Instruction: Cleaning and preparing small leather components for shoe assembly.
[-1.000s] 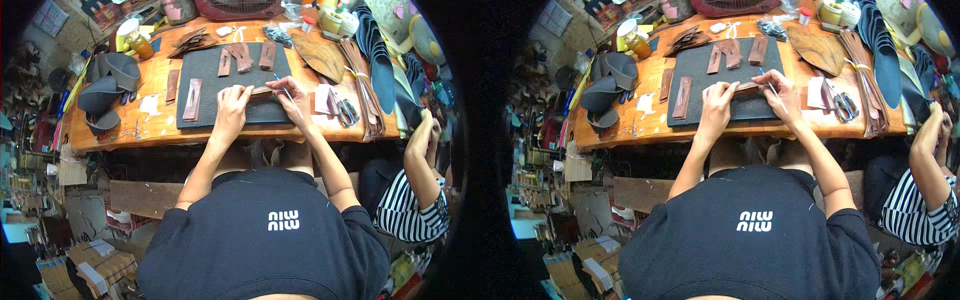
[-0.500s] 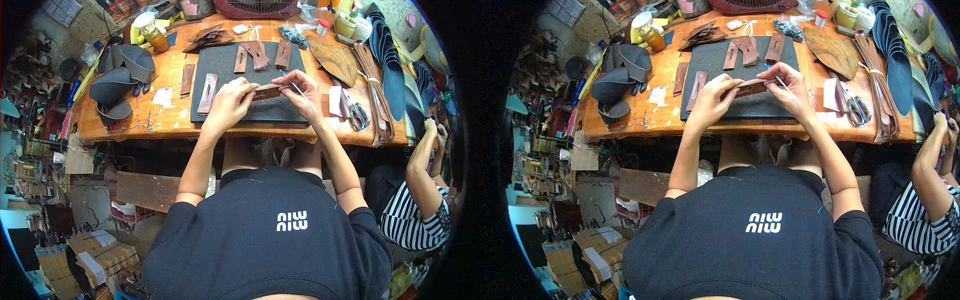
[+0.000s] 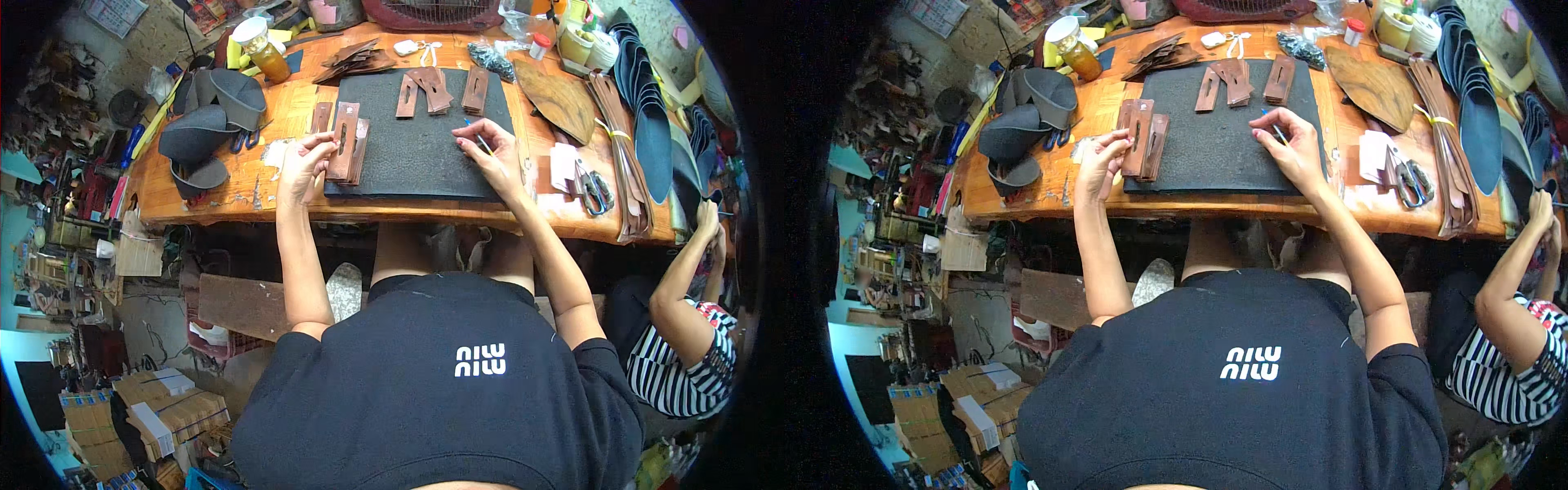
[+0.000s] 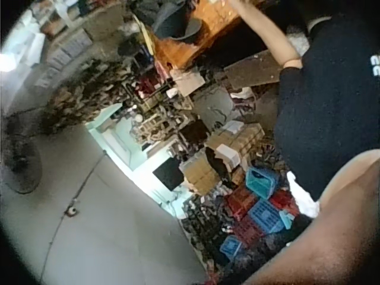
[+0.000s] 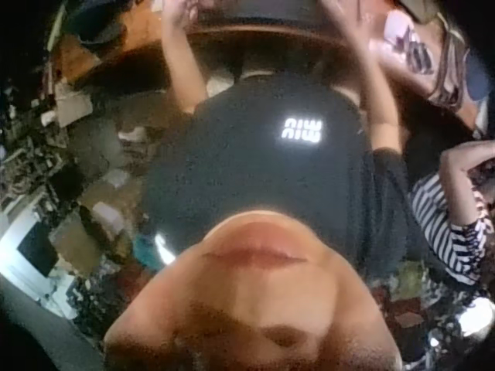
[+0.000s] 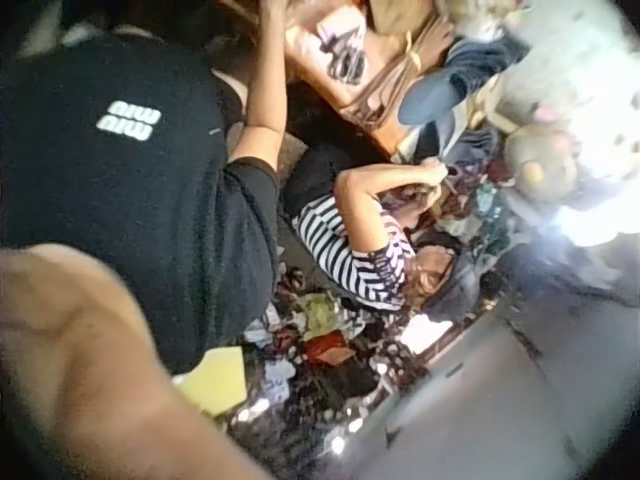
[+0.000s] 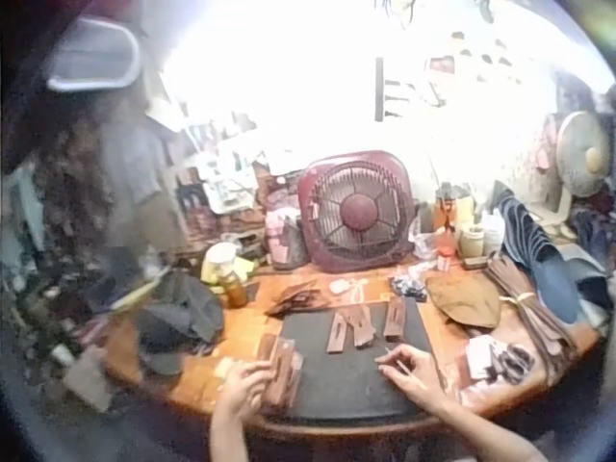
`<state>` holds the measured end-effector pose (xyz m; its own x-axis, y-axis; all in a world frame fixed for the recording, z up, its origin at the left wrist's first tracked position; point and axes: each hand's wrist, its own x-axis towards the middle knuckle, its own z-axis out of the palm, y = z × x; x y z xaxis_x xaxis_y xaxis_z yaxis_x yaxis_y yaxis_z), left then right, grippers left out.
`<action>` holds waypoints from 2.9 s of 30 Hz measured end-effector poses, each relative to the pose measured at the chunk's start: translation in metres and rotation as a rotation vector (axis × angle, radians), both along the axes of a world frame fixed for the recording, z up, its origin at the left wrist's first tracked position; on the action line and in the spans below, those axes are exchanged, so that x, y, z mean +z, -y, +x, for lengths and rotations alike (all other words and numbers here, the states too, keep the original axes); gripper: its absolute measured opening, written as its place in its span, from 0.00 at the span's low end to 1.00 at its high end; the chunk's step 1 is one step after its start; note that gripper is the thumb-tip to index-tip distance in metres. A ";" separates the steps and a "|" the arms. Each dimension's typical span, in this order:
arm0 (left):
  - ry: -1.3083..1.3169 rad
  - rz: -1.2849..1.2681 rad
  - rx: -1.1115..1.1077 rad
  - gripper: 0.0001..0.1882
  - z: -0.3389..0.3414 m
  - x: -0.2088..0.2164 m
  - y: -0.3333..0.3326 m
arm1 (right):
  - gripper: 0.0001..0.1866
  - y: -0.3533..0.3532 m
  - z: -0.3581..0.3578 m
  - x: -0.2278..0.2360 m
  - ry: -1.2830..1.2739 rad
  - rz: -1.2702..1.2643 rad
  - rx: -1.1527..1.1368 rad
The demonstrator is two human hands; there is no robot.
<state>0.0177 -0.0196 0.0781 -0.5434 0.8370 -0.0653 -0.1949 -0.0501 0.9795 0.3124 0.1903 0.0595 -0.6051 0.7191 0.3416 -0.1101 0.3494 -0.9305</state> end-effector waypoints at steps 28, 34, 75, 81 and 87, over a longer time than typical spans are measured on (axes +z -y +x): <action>-0.118 -0.092 -0.079 0.21 -0.006 -0.007 -0.013 | 0.02 -0.007 0.005 -0.012 -0.121 -0.176 0.101; -0.144 -0.075 -0.074 0.21 0.004 0.006 -0.012 | 0.03 -0.007 0.005 -0.013 -0.145 -0.201 0.112; -0.929 -0.212 -0.363 0.14 0.088 0.098 -0.007 | 0.11 0.022 -0.026 0.049 -0.049 -0.116 0.451; -0.537 -0.374 -0.465 0.16 0.057 0.096 -0.003 | 0.07 0.033 -0.041 0.045 -0.036 -0.254 0.630; -0.327 -0.051 -0.282 0.21 0.032 0.080 -0.002 | 0.07 0.053 -0.056 0.044 -0.175 -0.493 0.496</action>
